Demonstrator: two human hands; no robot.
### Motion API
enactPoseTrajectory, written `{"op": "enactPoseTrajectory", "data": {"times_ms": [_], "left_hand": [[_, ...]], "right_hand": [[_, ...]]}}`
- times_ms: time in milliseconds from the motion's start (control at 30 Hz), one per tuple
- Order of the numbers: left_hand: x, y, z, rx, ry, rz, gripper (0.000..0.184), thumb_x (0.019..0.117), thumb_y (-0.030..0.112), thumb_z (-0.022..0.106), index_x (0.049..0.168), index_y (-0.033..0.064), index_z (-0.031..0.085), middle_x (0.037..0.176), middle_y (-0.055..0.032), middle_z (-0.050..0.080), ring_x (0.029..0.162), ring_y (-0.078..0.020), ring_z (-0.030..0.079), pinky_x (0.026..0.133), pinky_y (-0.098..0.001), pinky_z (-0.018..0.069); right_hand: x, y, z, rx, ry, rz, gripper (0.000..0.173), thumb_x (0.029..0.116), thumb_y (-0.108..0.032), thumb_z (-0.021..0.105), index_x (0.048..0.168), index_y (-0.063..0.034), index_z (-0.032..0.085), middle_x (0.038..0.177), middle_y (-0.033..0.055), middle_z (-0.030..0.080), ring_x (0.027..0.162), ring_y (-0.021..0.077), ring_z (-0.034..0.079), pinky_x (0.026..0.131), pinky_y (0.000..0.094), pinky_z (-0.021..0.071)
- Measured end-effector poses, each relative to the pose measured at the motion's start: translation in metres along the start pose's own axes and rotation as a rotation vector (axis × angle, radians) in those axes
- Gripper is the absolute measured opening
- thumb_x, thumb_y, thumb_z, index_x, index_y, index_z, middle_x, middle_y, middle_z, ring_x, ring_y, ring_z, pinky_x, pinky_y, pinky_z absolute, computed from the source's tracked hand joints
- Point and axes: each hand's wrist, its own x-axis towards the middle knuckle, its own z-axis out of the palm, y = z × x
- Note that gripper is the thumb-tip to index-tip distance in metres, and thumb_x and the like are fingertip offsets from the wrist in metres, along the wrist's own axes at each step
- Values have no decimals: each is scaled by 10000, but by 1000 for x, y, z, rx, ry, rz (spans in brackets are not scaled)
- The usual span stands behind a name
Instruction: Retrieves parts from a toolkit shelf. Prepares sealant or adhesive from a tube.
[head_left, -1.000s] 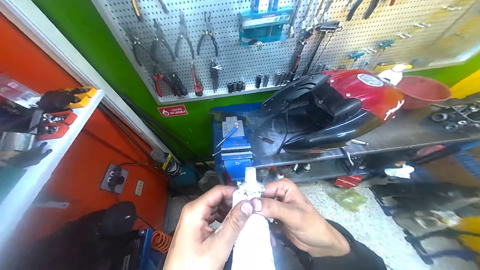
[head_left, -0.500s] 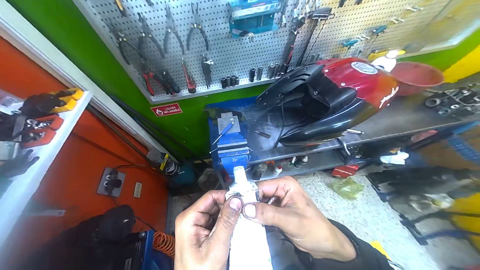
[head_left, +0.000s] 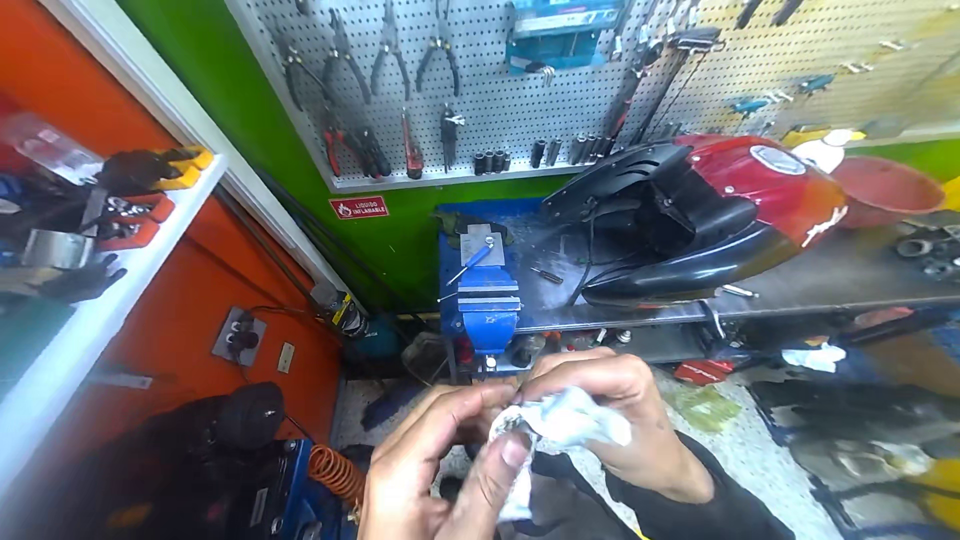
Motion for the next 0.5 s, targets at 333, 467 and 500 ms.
{"op": "enactPoseTrajectory", "data": {"times_ms": [333, 467, 500], "left_hand": [[-2, -19, 2, 27, 175, 4, 210, 889, 64, 759, 1069, -40, 729, 927, -68, 756, 792, -124, 732, 740, -267, 651], [0, -31, 11, 18, 230, 22, 202, 875, 70, 770, 1050, -25, 737, 880, -64, 752, 746, -127, 723, 700, -262, 646], [0, -34, 13, 18, 234, 22, 197, 870, 63, 771, 1043, -24, 736, 874, -66, 751, 739, -129, 721, 693, -262, 645]], "right_hand": [[-5, 1, 12, 24, 50, 270, 345, 826, -185, 866, 1126, -88, 727, 978, 15, 731, 789, 62, 692, 674, 211, 606], [-14, 7, 19, -85, 121, 285, 164, 860, -164, 833, 969, -82, 742, 847, 5, 746, 713, 63, 699, 639, 209, 607], [-15, 8, 17, -103, 126, 281, 141, 860, -158, 831, 948, -82, 751, 846, 2, 748, 720, 63, 703, 644, 209, 609]]}}
